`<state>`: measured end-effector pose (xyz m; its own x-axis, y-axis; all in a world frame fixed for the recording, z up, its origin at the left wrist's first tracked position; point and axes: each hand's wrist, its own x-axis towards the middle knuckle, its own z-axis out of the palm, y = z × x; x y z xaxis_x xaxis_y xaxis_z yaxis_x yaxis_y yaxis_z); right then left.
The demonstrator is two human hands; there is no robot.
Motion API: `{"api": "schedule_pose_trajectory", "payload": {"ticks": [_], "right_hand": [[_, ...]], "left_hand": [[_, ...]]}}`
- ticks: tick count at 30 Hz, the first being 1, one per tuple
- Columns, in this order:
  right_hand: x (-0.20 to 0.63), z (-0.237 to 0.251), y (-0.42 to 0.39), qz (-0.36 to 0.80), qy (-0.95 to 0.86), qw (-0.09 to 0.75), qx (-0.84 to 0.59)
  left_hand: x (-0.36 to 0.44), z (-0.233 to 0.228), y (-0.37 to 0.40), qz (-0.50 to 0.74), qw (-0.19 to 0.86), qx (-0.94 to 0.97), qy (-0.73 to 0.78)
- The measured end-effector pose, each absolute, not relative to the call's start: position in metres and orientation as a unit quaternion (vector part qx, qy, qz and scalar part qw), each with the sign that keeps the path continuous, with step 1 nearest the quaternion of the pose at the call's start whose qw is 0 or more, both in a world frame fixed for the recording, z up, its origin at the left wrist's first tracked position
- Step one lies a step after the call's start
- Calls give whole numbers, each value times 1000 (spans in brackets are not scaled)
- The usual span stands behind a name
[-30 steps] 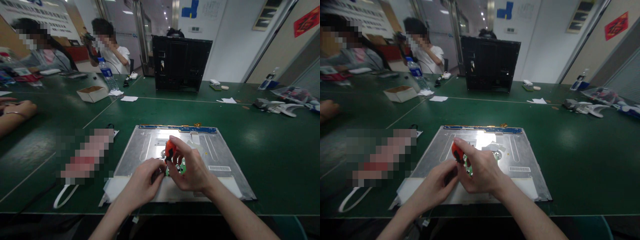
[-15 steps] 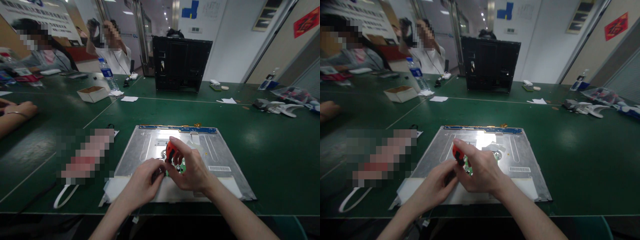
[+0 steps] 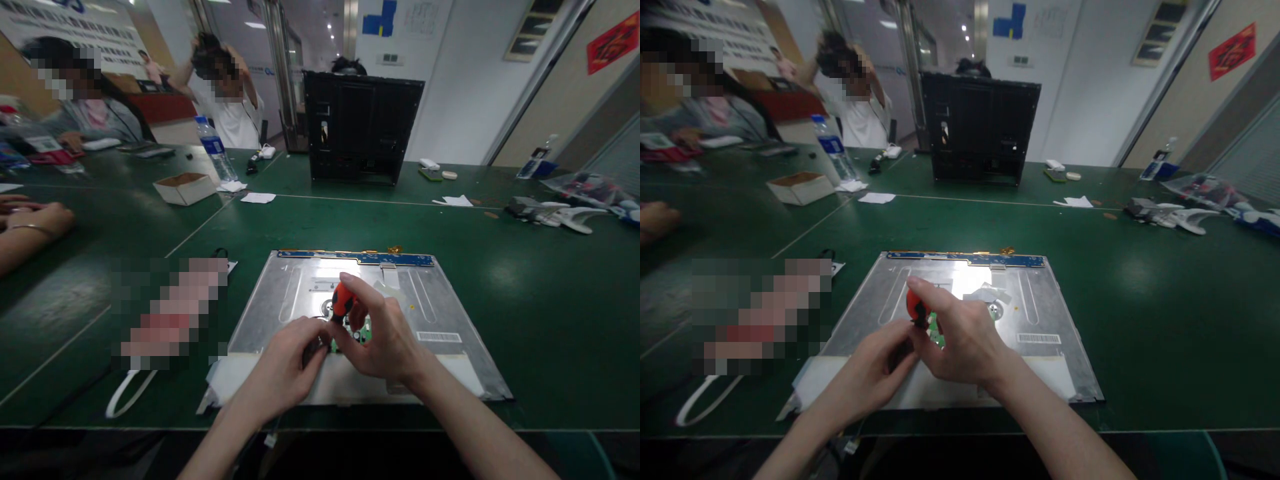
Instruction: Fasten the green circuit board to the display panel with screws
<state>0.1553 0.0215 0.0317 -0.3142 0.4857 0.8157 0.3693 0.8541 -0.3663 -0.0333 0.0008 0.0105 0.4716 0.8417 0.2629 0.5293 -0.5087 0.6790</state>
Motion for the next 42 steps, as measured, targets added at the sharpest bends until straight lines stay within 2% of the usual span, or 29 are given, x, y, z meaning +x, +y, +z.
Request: {"api": "schedule_pose_trajectory", "payload": {"ticks": [11, 24, 42], "right_hand": [[157, 34, 20, 83, -815, 518, -244], [155, 34, 21, 38, -809, 519, -272], [156, 32, 20, 53, -811, 518, -269]], "left_hand": [[-33, 11, 1, 277, 262, 816, 435], [-34, 10, 2, 285, 263, 817, 426], [-35, 10, 1, 281, 266, 818, 425]]}}
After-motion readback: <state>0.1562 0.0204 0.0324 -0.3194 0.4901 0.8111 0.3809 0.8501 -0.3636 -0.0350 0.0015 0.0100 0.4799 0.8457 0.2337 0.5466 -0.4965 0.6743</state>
